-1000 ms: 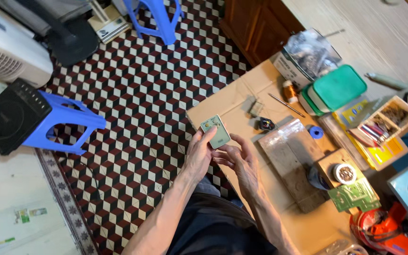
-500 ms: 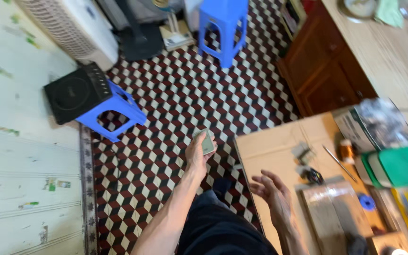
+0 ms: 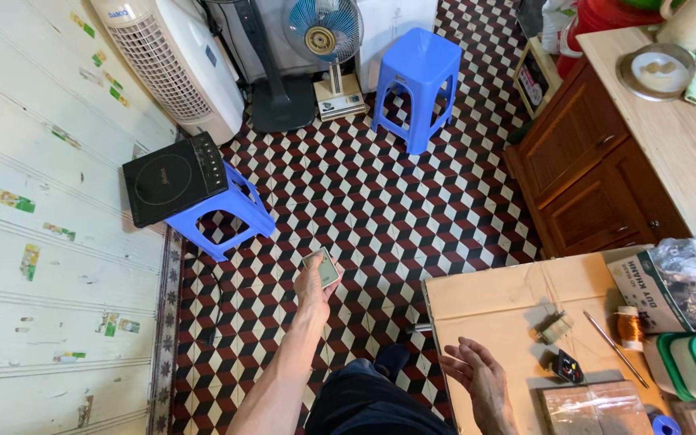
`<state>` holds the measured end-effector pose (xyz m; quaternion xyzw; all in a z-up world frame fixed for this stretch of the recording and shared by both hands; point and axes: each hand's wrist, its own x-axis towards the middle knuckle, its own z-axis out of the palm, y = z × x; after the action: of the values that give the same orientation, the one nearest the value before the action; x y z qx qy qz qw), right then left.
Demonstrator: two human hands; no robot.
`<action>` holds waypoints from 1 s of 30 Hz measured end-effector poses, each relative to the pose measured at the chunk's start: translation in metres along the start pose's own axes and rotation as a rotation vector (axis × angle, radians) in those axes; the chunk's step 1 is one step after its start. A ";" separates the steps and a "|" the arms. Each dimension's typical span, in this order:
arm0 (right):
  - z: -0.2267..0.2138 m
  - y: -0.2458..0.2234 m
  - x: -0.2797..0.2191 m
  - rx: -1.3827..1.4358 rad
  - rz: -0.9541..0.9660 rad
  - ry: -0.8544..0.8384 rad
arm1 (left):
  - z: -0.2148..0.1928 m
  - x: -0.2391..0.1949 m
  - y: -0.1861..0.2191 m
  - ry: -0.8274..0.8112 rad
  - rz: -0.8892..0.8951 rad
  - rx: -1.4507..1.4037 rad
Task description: The person uses a hot air gun to heat a small component on a circuit board, then inspects the board and uses a multimeter to test electrical continuity. They also briefly adjust a fan and handle a remote control.
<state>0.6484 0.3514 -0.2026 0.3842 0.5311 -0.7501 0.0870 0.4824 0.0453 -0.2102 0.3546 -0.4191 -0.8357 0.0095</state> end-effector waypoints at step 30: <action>-0.079 0.084 -0.059 0.455 0.028 0.498 | 0.157 0.014 -0.287 -0.890 -0.507 0.814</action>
<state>0.7730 0.3682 -0.2358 0.5723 0.3498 -0.7314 -0.1233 0.4581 0.3362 -0.3591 0.0378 -0.5694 -0.6536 -0.4972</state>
